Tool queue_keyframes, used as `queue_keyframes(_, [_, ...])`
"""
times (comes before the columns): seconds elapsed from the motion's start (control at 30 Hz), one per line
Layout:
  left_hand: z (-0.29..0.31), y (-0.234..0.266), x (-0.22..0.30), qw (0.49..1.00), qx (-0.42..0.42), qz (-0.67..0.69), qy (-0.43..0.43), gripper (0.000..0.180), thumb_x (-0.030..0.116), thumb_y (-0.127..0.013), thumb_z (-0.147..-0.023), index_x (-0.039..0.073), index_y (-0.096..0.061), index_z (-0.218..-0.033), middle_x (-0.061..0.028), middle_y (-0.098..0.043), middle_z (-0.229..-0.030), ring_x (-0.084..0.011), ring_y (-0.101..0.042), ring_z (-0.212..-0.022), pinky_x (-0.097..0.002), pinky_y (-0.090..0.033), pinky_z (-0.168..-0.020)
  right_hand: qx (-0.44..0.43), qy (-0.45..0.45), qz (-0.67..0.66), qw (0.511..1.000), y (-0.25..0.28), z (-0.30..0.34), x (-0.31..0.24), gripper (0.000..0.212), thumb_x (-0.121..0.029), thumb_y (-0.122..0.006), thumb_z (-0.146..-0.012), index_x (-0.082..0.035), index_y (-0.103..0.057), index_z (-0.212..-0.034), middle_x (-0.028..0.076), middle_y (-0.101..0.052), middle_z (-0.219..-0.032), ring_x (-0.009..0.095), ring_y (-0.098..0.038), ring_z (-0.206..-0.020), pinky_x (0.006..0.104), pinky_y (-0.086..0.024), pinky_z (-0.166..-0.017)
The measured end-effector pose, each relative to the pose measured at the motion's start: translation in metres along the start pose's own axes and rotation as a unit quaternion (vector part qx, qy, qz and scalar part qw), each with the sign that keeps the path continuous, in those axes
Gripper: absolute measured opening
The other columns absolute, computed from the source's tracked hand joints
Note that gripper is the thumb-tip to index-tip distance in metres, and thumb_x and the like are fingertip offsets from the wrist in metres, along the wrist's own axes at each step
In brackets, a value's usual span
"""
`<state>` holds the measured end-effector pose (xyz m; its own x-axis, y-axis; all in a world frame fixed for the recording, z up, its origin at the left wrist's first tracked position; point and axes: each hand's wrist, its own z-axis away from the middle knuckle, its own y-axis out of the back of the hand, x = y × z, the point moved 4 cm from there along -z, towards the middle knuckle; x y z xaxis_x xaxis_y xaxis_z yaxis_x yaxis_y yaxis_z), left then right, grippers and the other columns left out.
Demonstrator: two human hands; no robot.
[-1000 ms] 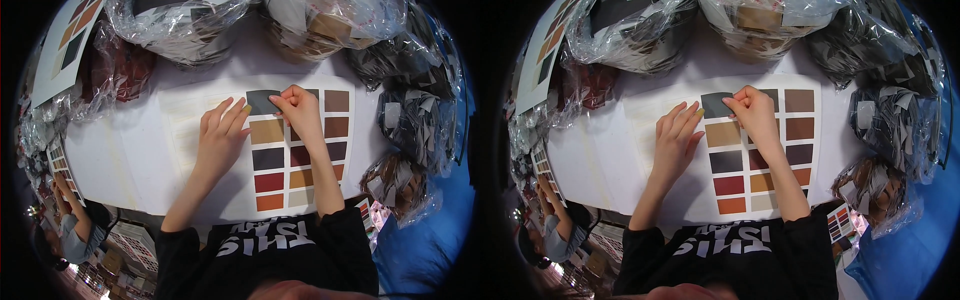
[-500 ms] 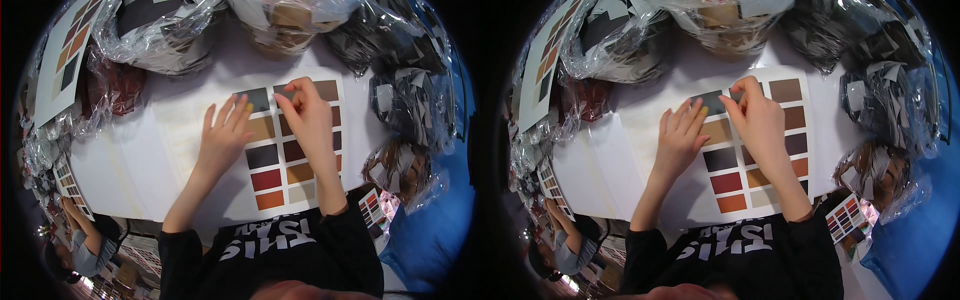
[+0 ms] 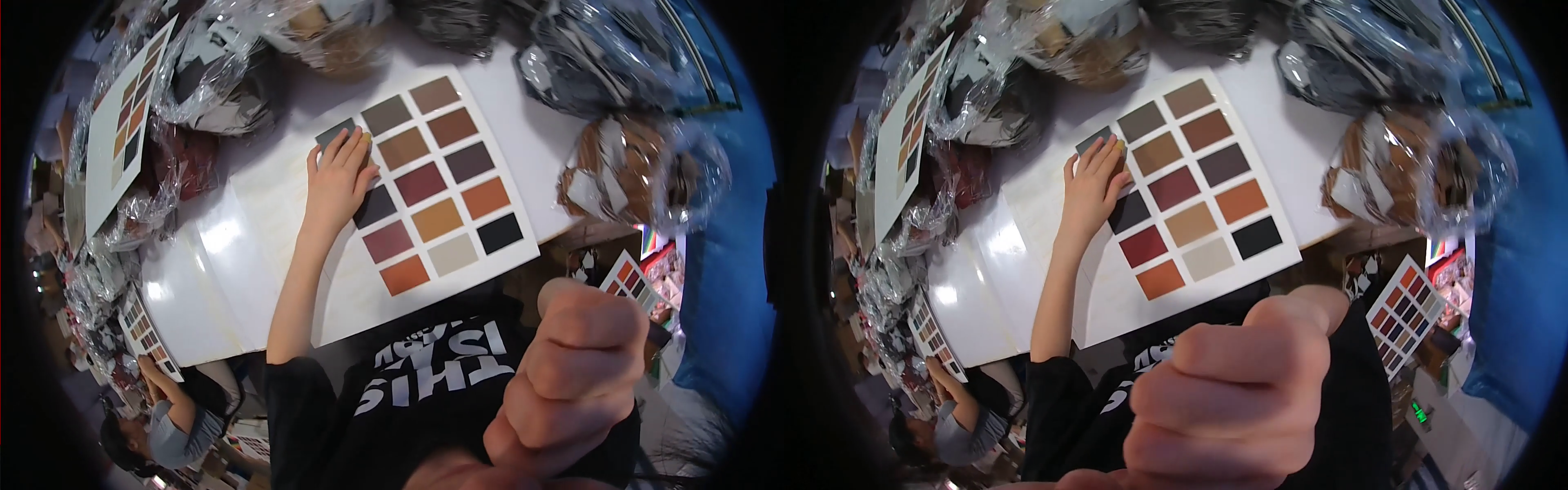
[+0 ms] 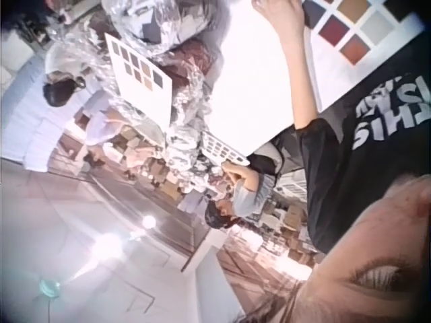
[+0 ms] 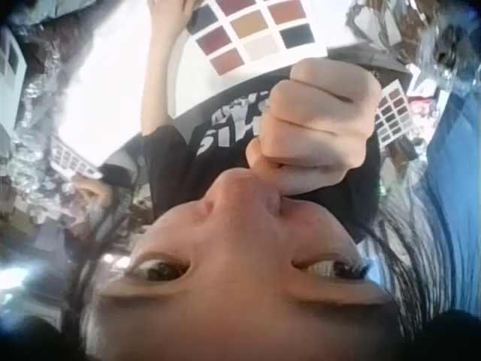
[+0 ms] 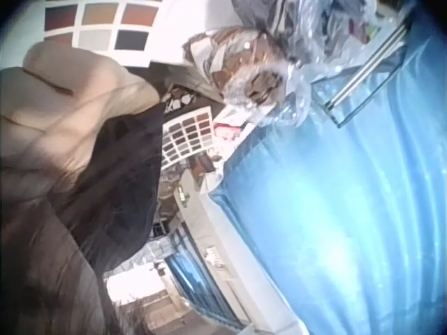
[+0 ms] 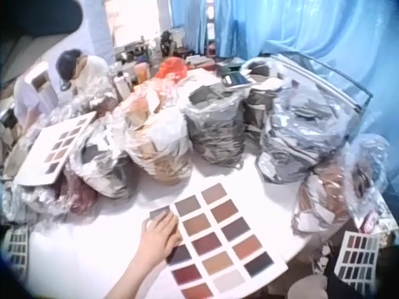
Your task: Organizing and adhering various colored material swatches onto a sample grid card.
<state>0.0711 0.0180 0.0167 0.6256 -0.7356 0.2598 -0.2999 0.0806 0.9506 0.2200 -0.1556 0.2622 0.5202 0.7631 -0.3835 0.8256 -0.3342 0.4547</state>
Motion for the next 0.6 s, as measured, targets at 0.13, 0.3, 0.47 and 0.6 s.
queue_keyframes(0.13, [-0.018, 0.015, 0.042, 0.997, 0.054, 0.014, -0.059, 0.043, 0.028, -0.059, -0.091, 0.008, -0.054, -0.128, -0.0062, -0.05, -0.139, -0.0269, -0.042, -0.131, -0.0494, -0.026, -0.107, 0.04, -0.001, 0.087, 0.995, 0.028, 0.015, -0.017, 0.032, -0.023, -0.064, -0.072, -0.011, -0.039, -0.056, -0.001, -0.031, -0.05, 0.012, -0.027, -0.041, 0.0233, -0.021, -0.034])
queue_keyframes(0.3, [-0.07, 0.052, 0.106, 0.977, 0.129, -0.011, -0.168, 0.037, 0.026, -0.06, -0.09, 0.011, -0.058, -0.124, -0.0046, -0.052, -0.137, -0.025, -0.044, -0.129, -0.0447, -0.028, -0.106, 0.0, -0.023, 0.167, 0.986, 0.066, 0.028, -0.049, 0.039, -0.035, -0.062, -0.085, -0.015, -0.038, -0.061, -0.001, -0.03, -0.053, 0.013, -0.029, -0.045, 0.0218, -0.023, -0.032])
queue_keyframes(0.47, [-0.138, 0.116, 0.202, 0.882, 0.308, 0.065, -0.35, 0.026, 0.007, -0.056, -0.085, 0.006, -0.057, -0.111, -0.0144, -0.065, -0.095, -0.033, -0.06, -0.097, -0.0437, -0.046, -0.078, -0.02, -0.027, 0.193, 0.981, 0.089, 0.042, -0.058, 0.033, -0.033, -0.06, -0.083, -0.016, -0.039, -0.063, -0.003, -0.028, -0.055, 0.012, -0.027, -0.046, 0.0226, -0.023, -0.035])
queue_keyframes(0.6, [-0.22, 0.108, 0.244, 0.917, 0.172, 0.171, -0.317, 0.017, 0.012, -0.06, -0.085, 0.006, -0.068, -0.099, -0.0148, -0.067, -0.096, -0.0334, -0.062, -0.096, -0.0424, -0.047, -0.081, -0.055, -0.021, 0.227, 0.972, 0.105, 0.053, -0.065, 0.028, -0.029, -0.06, -0.072, -0.016, -0.037, -0.062, -0.003, -0.027, -0.056, 0.012, -0.027, -0.046, 0.0234, -0.022, -0.038])
